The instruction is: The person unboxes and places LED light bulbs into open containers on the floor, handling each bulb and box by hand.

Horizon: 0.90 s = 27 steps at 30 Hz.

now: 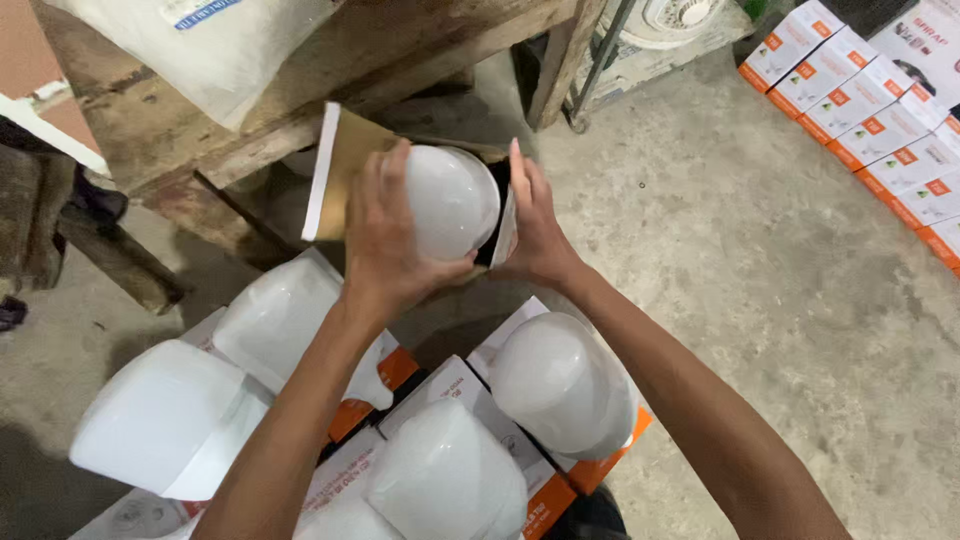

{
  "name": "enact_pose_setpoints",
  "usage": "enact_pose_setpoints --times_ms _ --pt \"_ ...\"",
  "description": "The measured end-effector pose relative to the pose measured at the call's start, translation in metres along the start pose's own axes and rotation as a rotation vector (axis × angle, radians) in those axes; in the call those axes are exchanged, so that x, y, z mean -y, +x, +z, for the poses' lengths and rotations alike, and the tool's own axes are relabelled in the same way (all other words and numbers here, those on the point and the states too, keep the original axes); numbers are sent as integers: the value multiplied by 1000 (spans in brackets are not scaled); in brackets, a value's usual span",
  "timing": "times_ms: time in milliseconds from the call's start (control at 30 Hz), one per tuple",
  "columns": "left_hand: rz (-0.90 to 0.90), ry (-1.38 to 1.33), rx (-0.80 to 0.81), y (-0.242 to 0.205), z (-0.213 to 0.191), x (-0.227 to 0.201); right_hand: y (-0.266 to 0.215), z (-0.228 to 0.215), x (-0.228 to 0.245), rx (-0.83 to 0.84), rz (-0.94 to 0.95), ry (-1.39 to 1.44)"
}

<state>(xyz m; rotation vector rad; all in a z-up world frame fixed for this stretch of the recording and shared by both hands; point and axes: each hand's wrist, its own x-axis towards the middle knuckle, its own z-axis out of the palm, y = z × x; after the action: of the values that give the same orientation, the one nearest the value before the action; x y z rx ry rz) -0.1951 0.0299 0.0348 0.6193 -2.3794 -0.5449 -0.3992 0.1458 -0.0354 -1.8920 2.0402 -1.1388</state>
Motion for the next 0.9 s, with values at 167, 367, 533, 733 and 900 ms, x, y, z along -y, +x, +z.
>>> enact_pose_setpoints --times_ms 167,367,533,733,900 --pt "24 -15 -108 -11 -14 3 0 22 -2 -31 102 33" --pt "29 -56 -127 -23 -2 8 9 20 0 143 236 -115" --pt "34 -19 -85 -26 3 11 22 5 9 351 363 -273" --pt "66 51 -205 -29 -8 12 22 15 11 211 177 -103" --pt "83 71 -312 -29 -25 14 18 18 -2 -2 227 -23"
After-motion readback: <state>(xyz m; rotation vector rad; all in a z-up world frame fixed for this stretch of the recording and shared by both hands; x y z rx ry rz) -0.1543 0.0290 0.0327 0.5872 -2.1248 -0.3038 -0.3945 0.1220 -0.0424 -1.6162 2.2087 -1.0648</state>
